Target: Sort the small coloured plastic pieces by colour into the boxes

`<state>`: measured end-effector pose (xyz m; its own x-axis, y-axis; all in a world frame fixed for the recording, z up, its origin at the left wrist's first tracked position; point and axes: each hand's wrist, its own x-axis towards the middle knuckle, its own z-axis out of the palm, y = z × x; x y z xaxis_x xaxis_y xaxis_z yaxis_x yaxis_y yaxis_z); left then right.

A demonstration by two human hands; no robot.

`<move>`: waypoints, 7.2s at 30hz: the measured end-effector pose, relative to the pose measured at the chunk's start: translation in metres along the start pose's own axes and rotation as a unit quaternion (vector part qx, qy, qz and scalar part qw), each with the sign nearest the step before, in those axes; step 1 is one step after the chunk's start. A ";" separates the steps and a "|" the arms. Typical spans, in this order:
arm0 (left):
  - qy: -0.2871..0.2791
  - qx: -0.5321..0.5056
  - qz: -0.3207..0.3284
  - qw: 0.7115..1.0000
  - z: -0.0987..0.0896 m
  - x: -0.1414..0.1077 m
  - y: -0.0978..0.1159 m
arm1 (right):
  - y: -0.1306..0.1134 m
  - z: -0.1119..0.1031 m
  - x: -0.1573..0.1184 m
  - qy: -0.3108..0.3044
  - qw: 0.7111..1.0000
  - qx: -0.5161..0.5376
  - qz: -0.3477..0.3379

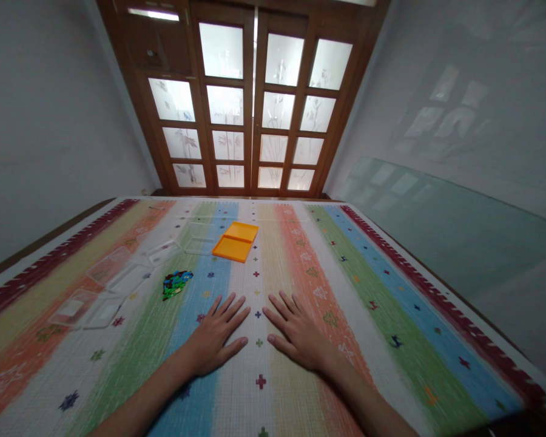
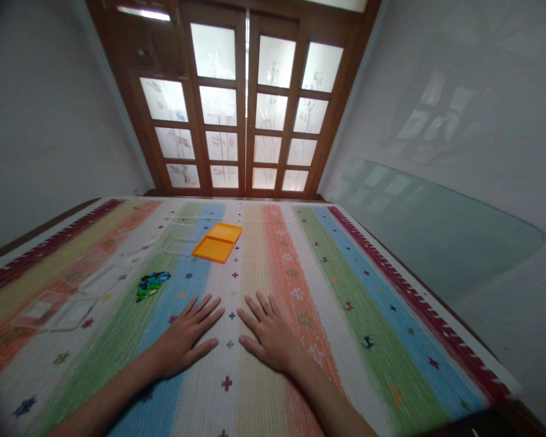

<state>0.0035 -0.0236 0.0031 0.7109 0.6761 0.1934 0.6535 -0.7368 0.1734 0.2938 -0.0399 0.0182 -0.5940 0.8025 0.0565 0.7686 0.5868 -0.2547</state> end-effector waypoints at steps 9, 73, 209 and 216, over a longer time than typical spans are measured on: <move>0.005 -0.009 0.003 1.000 -0.001 0.000 0.000 | 0.001 0.003 0.000 0.004 1.000 -0.006 0.000; 0.030 -0.036 -0.182 0.982 -0.029 -0.003 -0.131 | 0.008 0.008 -0.003 0.255 0.966 0.018 -0.050; 0.335 -0.028 -0.203 0.920 -0.047 -0.042 -0.051 | 0.027 0.004 0.201 0.180 0.982 0.038 0.033; 0.327 -0.042 -0.198 0.923 -0.047 -0.040 -0.049 | 0.039 -0.004 0.175 0.178 0.983 0.033 0.033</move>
<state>-0.0695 -0.0146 0.0321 0.0932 0.7659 0.6362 0.7867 -0.4483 0.4244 0.2204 0.1237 0.0216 -0.4142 0.8319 0.3692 0.7781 0.5341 -0.3306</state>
